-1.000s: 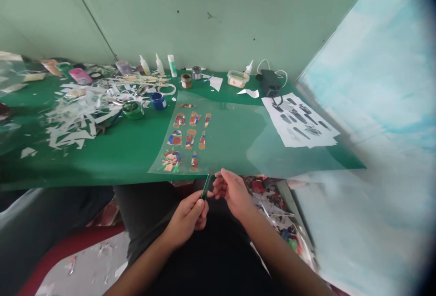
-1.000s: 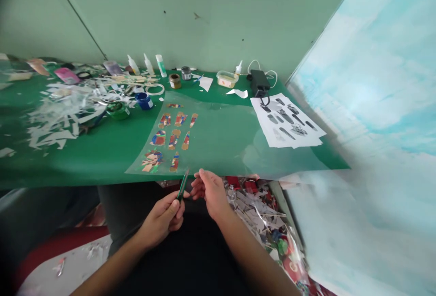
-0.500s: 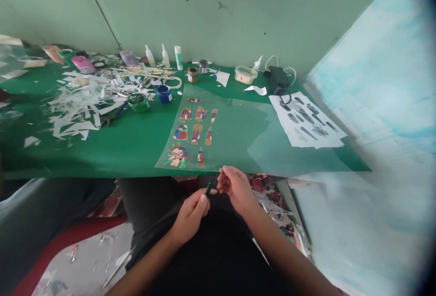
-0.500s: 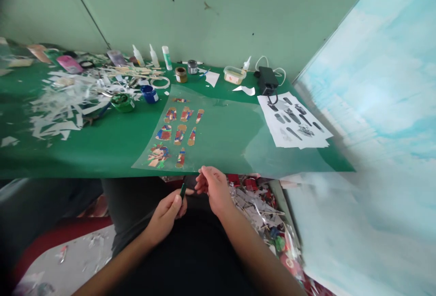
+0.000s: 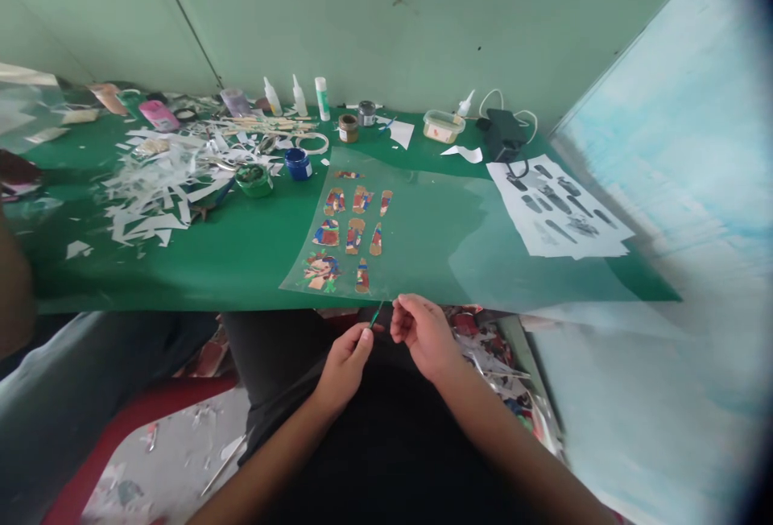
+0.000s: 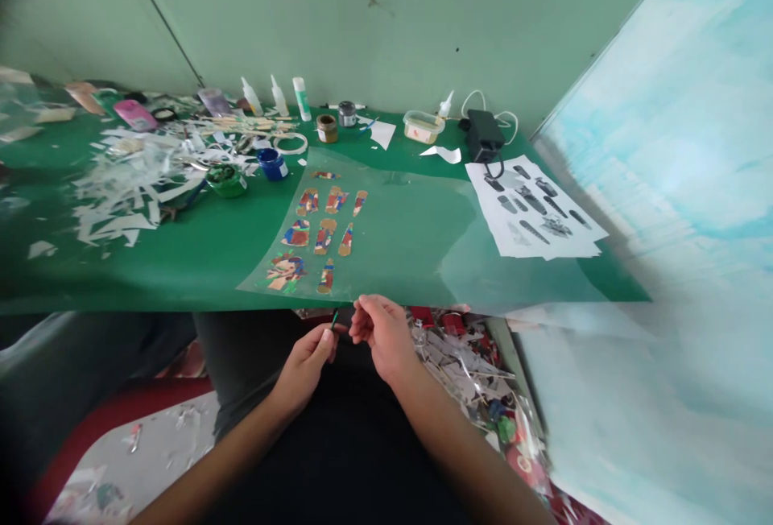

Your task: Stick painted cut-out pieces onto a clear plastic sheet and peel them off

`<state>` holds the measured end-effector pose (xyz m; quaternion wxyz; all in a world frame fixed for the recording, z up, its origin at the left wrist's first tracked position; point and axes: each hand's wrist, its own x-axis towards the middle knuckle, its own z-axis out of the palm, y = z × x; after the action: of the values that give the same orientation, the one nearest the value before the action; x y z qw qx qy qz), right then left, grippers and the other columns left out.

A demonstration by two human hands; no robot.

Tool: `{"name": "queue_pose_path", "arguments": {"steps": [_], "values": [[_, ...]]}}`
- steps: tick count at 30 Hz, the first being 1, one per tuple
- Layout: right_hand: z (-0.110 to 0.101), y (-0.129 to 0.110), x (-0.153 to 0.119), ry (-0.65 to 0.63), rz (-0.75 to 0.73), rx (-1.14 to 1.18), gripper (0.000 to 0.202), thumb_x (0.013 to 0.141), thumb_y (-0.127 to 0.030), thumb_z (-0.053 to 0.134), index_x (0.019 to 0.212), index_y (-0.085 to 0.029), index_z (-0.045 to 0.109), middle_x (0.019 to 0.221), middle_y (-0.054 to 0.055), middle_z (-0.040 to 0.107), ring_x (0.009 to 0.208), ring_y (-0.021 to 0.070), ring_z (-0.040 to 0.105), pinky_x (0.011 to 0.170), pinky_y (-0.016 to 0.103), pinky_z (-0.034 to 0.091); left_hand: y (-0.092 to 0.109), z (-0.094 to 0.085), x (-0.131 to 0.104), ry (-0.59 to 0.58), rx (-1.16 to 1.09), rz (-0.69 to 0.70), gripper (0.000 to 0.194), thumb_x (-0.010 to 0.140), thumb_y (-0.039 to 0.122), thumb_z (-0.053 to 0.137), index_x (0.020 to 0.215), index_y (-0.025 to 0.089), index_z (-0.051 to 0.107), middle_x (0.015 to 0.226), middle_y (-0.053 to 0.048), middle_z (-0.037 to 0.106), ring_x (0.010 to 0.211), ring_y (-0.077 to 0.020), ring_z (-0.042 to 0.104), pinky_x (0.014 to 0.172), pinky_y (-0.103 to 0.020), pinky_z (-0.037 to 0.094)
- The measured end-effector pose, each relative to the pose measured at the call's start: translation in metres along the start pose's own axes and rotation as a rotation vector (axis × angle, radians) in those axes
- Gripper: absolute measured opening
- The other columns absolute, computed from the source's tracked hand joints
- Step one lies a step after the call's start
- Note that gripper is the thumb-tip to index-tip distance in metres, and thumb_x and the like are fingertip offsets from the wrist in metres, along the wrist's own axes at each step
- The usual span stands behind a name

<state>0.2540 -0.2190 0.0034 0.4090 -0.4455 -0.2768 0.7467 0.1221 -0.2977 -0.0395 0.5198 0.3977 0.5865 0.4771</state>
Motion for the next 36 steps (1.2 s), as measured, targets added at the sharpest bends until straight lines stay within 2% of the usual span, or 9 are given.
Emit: {"name": "queue_pose_path", "arguments": {"steps": [10, 17, 21, 36], "values": [[0.005, -0.001, -0.008, -0.019, -0.015, -0.011, 0.023, 0.073, -0.036, 0.072, 0.065, -0.016, 0.065, 0.051, -0.003, 0.055, 0.043, 0.0088, 0.049, 0.04, 0.021, 0.035, -0.001, 0.001, 0.0, -0.093, 0.018, 0.013, 0.04, 0.096, 0.053, 0.047, 0.093, 0.017, 0.063, 0.069, 0.002, 0.045, 0.067, -0.0147, 0.039, 0.064, -0.027, 0.033], [0.008, 0.0, -0.012, -0.015, -0.021, -0.051, 0.022, 0.074, -0.034, 0.068, 0.062, -0.017, 0.061, 0.049, -0.004, 0.052, 0.041, 0.0081, 0.045, 0.04, 0.022, 0.03, -0.005, 0.004, 0.0, -0.143, -0.025, 0.0, 0.045, 0.096, 0.06, 0.042, 0.08, 0.019, 0.051, 0.071, 0.003, 0.038, 0.066, -0.0134, 0.032, 0.061, -0.026, 0.03], [0.006, 0.003, -0.01, -0.012, -0.043, -0.062, 0.022, 0.076, -0.032, 0.067, 0.061, -0.017, 0.06, 0.048, -0.005, 0.05, 0.041, 0.0075, 0.042, 0.04, 0.022, 0.026, -0.007, 0.003, -0.001, -0.152, -0.036, -0.004, 0.046, 0.096, 0.062, 0.041, 0.078, 0.019, 0.047, 0.072, 0.003, 0.036, 0.067, -0.0134, 0.032, 0.061, -0.026, 0.031], [0.011, 0.007, -0.007, -0.081, 0.005, -0.043, 0.022, 0.078, -0.03, 0.065, 0.061, -0.018, 0.058, 0.049, -0.005, 0.049, 0.042, 0.0076, 0.042, 0.043, 0.023, 0.026, -0.015, 0.0, -0.001, -0.133, -0.072, 0.033, 0.042, 0.098, 0.057, 0.039, 0.08, 0.019, 0.047, 0.075, 0.002, 0.037, 0.069, -0.0136, 0.032, 0.066, -0.028, 0.032]]}}
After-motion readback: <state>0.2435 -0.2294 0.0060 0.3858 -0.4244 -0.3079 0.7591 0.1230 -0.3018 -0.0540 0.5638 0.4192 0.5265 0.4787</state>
